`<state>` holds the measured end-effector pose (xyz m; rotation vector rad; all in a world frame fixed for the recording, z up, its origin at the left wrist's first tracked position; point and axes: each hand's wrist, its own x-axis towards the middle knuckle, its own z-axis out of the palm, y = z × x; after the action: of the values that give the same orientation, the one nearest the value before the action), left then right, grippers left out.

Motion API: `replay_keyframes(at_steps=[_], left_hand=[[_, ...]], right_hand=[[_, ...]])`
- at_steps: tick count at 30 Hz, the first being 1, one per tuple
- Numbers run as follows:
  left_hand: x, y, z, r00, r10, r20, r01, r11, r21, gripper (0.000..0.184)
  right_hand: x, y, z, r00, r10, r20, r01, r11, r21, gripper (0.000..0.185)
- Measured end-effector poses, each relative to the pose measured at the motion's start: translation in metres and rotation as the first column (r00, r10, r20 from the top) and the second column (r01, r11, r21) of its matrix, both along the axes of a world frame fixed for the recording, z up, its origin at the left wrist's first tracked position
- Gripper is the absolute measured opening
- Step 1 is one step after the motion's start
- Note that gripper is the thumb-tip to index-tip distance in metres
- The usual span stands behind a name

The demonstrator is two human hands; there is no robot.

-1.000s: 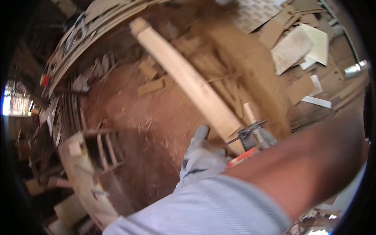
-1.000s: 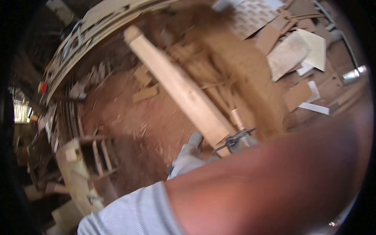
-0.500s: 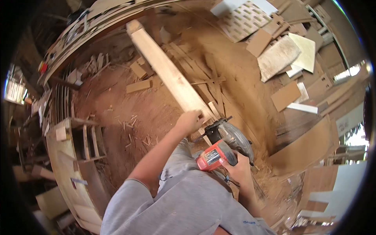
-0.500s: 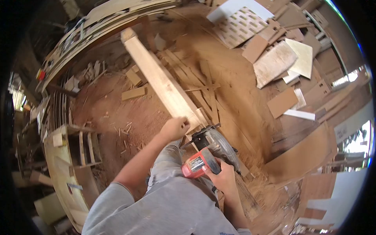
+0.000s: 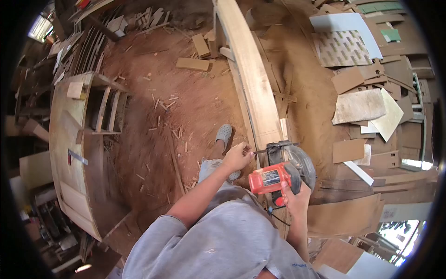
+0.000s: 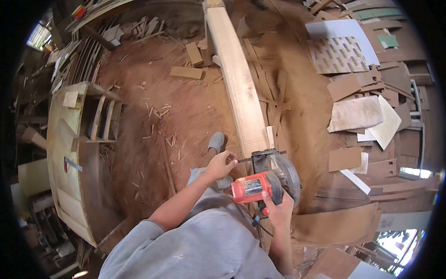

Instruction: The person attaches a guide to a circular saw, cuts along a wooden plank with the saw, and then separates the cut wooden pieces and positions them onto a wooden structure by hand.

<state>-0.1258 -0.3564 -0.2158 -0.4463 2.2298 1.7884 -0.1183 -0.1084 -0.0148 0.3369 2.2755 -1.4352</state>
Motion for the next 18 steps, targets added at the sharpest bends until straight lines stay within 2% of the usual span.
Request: replay_keyframes(at_steps=[1, 2, 5, 6, 7, 9, 11, 12, 14, 17, 18], left_hand=[[-0.007, 0.004, -0.003, 1.0, -0.002, -0.021, 0.002, 1.0, 0.009, 0.031], [-0.017, 0.006, 0.002, 0.999, -0.026, -0.019, 0.026, 1.0, 0.002, 0.031], [-0.039, 0.0, 0.014, 0.991, -0.136, 0.017, 0.137, 0.989, -0.049, 0.031], [-0.048, -0.001, 0.015, 0.983, -0.178, 0.04, 0.181, 0.981, -0.074, 0.031], [-0.054, -0.004, 0.016, 0.972, -0.227, 0.064, 0.232, 0.968, -0.095, 0.031], [-0.066, -0.013, 0.004, 0.958, -0.272, 0.091, 0.277, 0.96, -0.05, 0.031], [-0.083, -0.021, 0.013, 0.917, -0.325, 0.232, 0.333, 0.943, 0.006, 0.028], [-0.088, -0.026, 0.01, 0.904, -0.347, 0.251, 0.342, 0.938, 0.064, 0.027], [-0.093, -0.036, 0.004, 0.878, -0.369, 0.304, 0.331, 0.928, 0.169, 0.024], [-0.103, -0.046, 0.014, 0.827, -0.425, 0.369, 0.379, 0.905, 0.193, 0.022], [-0.101, -0.057, 0.0, 0.805, -0.407, 0.432, 0.313, 0.909, 0.275, 0.021]], right_hand=[[-0.002, 0.004, -0.007, 1.0, 0.013, -0.022, -0.012, 1.0, 0.021, 0.029], [-0.009, 0.004, 0.0, 0.996, 0.008, 0.092, -0.011, 0.999, 0.036, 0.033], [-0.026, -0.011, 0.016, 0.994, 0.081, 0.073, -0.081, 0.997, 0.004, 0.038], [-0.031, -0.011, 0.013, 0.995, 0.096, 0.031, -0.092, 0.991, -0.095, 0.045], [-0.036, -0.013, 0.015, 0.988, 0.151, 0.039, -0.15, 0.988, -0.037, 0.054], [-0.041, -0.015, 0.011, 0.989, 0.148, 0.022, -0.146, 0.986, -0.077, 0.062], [-0.041, -0.013, -0.001, 0.986, 0.158, 0.05, -0.151, 0.982, -0.117, 0.07], [-0.042, -0.015, 0.004, 0.979, 0.187, 0.078, -0.183, 0.982, -0.054, 0.072], [-0.048, -0.014, 0.009, 0.967, 0.223, 0.122, -0.22, 0.975, -0.04, 0.071], [-0.051, -0.015, 0.011, 0.958, 0.248, 0.142, -0.249, 0.969, -0.012, 0.064], [-0.051, -0.017, 0.01, 0.958, 0.253, 0.132, -0.254, 0.967, -0.008, 0.061]])
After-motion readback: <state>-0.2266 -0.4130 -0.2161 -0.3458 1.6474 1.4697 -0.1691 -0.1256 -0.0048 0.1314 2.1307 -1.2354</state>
